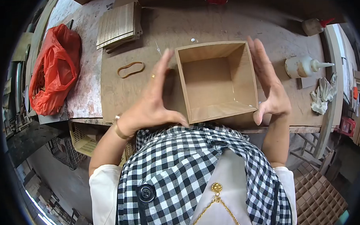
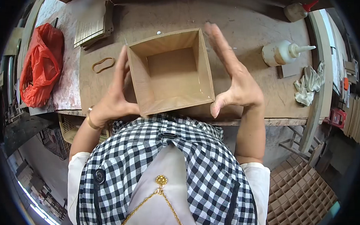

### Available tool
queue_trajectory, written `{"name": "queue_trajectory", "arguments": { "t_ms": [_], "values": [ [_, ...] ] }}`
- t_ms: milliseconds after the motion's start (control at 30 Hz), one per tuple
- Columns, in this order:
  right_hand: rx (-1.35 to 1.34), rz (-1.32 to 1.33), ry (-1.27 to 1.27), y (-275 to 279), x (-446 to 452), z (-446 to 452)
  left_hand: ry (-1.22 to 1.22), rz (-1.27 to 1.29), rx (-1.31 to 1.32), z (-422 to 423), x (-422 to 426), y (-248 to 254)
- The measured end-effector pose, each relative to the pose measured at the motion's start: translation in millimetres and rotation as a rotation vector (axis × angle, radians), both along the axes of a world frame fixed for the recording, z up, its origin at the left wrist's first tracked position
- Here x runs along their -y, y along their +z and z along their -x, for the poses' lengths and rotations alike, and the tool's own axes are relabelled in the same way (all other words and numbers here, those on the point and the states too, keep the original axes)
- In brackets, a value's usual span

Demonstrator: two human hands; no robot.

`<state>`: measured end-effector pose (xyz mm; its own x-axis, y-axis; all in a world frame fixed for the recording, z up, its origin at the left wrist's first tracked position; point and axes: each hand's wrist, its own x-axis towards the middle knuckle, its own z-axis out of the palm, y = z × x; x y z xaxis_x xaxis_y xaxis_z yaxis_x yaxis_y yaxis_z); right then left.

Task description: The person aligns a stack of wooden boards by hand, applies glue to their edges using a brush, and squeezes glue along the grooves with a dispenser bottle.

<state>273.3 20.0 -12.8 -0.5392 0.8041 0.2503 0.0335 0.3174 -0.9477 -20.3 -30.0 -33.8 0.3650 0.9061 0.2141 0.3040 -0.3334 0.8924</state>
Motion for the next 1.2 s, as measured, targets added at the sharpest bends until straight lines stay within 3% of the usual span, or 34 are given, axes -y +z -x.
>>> {"name": "queue_trajectory", "arguments": {
  "t_ms": [100,300,633,933,1133,1200],
  "values": [
    [-0.059,0.166,0.139,-5.9,-6.5,3.4,-0.028,0.096,0.13,-15.0,3.7,-8.6],
    [0.051,0.207,0.015,-9.1,12.5,10.7,-0.123,-0.002,-0.004,-2.6,-11.5,3.4],
    [-0.014,0.061,-0.103,-16.5,28.7,22.1,-0.159,0.144,0.016,5.0,-20.0,7.9],
    [0.098,-0.107,-0.113,-37.6,21.2,8.3,-0.202,-0.156,-0.157,10.5,-25.7,-2.6],
    [0.137,-0.108,-0.109,-36.8,21.1,7.4,-0.215,-0.112,-0.162,8.1,-22.3,-8.3],
    [0.192,-0.216,-0.066,-35.1,19.7,2.2,-0.22,-0.094,-0.165,8.2,-22.4,-8.5]
  ]
}}
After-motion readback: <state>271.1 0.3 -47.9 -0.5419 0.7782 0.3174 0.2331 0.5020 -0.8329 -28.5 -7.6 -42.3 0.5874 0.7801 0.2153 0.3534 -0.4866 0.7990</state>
